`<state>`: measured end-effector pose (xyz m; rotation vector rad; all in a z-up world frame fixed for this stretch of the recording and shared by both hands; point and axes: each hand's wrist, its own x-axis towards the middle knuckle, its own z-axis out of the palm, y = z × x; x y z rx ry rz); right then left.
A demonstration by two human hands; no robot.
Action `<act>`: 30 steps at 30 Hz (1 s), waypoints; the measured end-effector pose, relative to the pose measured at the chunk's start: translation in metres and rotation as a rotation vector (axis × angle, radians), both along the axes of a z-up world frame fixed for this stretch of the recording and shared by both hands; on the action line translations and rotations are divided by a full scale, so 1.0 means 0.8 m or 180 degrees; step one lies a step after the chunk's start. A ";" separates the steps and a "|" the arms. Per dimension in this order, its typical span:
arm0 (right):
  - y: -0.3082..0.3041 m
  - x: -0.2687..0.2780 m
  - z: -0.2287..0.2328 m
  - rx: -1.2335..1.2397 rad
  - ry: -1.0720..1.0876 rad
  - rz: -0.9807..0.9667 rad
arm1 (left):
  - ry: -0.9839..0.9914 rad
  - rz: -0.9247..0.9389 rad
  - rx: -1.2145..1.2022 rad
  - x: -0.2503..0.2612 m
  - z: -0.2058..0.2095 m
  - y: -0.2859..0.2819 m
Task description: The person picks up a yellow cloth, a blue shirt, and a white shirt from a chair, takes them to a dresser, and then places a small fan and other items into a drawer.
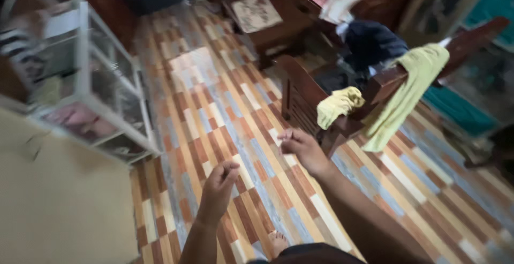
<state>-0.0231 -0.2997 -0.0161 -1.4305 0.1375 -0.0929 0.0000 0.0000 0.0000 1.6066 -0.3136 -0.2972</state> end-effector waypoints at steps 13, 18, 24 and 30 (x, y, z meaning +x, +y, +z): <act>-0.204 0.080 0.011 0.0136 -0.0147 -0.1567 | -0.0090 -0.1394 -0.0142 0.253 -0.043 -0.248; -0.338 0.098 0.020 -0.0699 -0.0421 -0.2909 | 0.0111 -0.2318 0.0328 0.360 -0.064 -0.376; -0.452 0.127 0.024 -0.4159 0.1939 -0.4110 | -0.0167 -0.3401 0.0241 0.448 -0.026 -0.544; -0.476 0.161 -0.016 -0.4183 0.3417 -0.3791 | -0.0731 -0.4411 0.0059 0.422 -0.042 -0.742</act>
